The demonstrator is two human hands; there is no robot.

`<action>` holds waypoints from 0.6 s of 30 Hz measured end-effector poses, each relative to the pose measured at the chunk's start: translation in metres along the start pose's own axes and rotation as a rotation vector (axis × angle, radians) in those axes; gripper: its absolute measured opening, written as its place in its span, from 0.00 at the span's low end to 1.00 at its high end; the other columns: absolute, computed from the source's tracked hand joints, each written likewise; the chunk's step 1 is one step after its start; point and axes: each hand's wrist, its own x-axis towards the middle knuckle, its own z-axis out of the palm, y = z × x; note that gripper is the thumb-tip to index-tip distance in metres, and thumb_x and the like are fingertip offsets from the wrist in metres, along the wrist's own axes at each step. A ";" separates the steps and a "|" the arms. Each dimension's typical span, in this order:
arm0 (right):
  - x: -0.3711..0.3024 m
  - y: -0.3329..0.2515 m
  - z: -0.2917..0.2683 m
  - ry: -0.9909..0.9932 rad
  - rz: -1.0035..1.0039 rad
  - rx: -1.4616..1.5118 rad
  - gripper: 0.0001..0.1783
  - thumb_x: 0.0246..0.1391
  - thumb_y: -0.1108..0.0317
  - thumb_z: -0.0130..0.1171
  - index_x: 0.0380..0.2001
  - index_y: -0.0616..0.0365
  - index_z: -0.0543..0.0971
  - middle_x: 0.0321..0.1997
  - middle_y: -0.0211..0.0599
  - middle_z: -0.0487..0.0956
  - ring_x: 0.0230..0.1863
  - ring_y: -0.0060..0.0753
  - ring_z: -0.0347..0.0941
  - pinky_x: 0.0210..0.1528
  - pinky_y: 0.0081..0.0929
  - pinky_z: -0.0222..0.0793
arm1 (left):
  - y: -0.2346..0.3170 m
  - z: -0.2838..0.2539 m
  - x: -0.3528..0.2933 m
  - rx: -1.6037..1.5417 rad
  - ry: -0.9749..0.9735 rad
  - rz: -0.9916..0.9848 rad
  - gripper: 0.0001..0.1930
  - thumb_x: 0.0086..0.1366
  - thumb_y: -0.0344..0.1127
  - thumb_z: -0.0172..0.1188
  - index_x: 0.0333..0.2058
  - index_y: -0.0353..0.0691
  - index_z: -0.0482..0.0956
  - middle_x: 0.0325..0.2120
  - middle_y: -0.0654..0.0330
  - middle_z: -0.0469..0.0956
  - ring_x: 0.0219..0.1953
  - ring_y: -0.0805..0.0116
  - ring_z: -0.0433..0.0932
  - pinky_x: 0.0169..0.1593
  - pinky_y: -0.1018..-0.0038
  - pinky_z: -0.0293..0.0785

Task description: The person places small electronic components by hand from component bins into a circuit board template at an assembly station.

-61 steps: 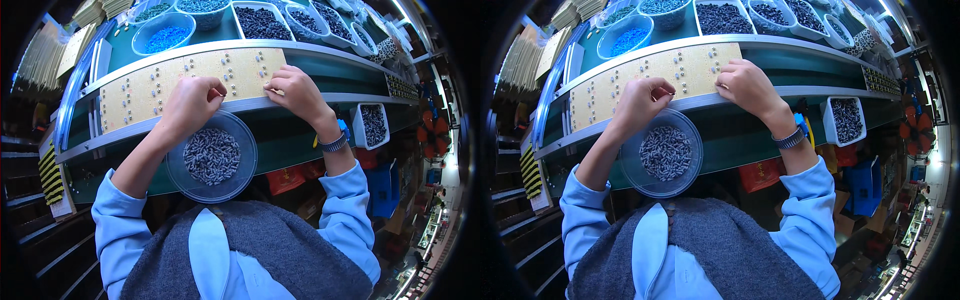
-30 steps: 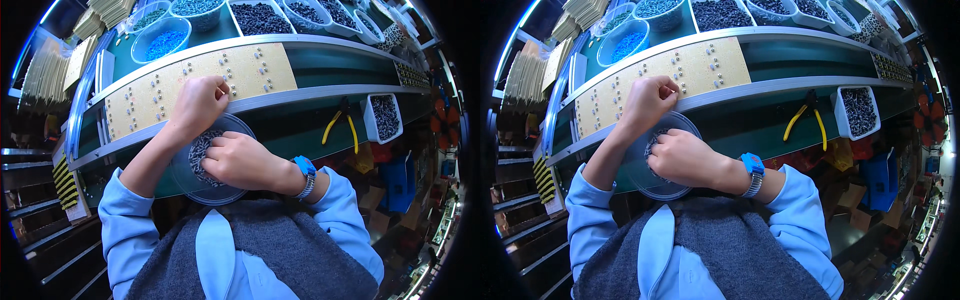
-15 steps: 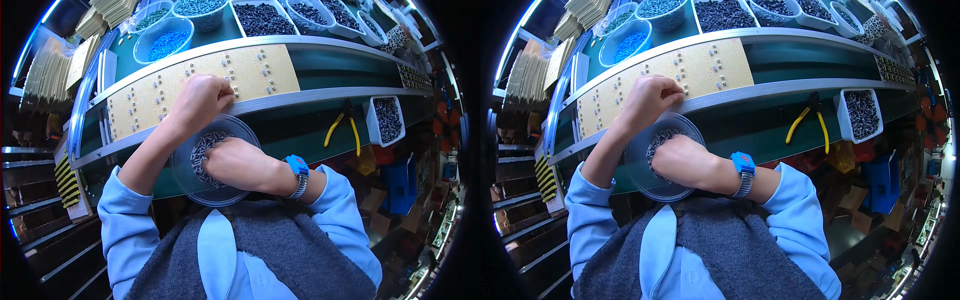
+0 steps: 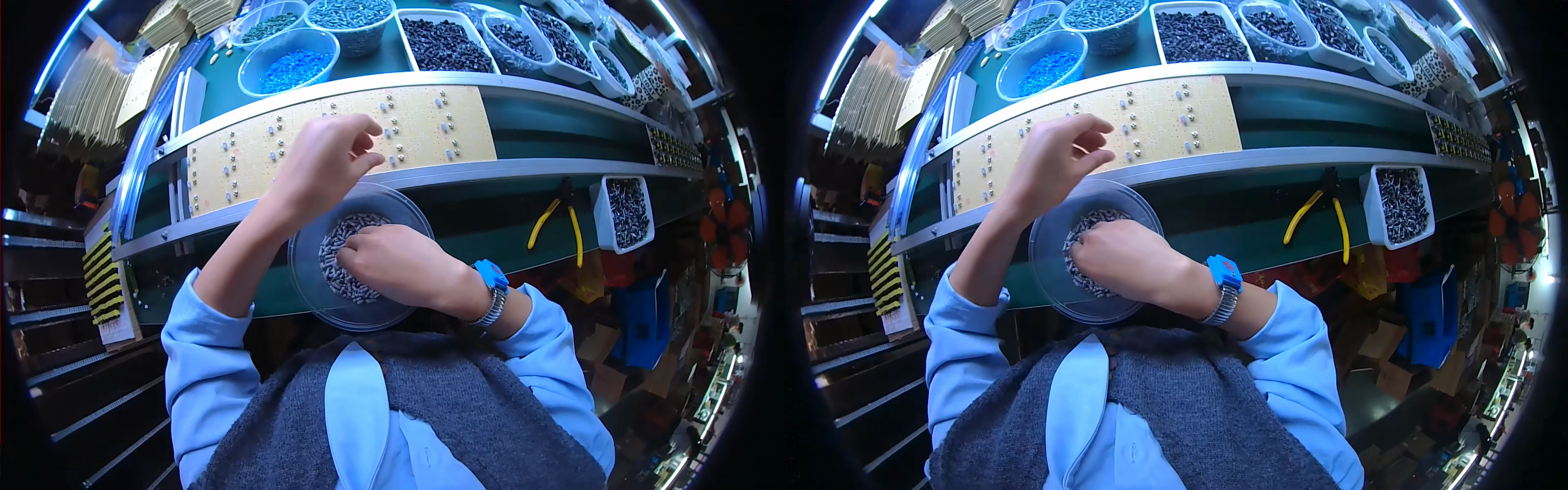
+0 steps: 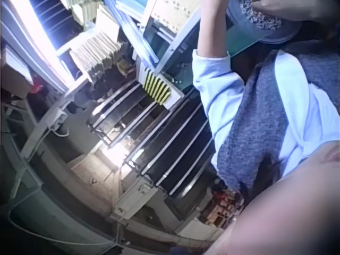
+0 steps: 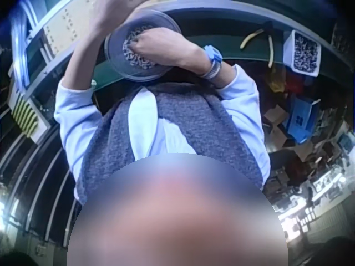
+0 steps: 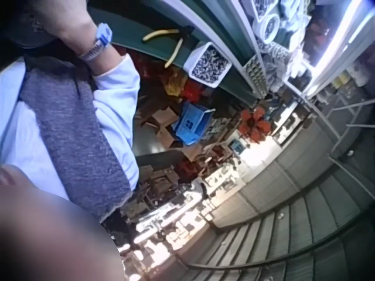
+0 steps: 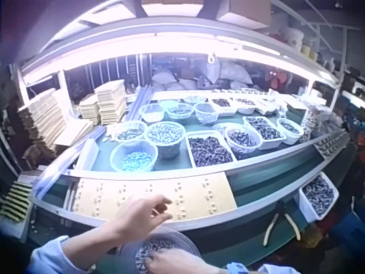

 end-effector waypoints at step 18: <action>0.035 -0.032 0.024 0.292 -0.181 -0.013 0.01 0.45 0.74 0.55 0.24 0.58 0.74 0.27 0.36 0.75 0.28 0.31 0.72 0.36 0.24 0.70 | -0.073 0.023 -0.194 -0.474 0.615 -0.277 0.14 0.61 0.39 0.57 0.40 0.33 0.76 0.29 0.55 0.78 0.28 0.69 0.75 0.33 0.76 0.73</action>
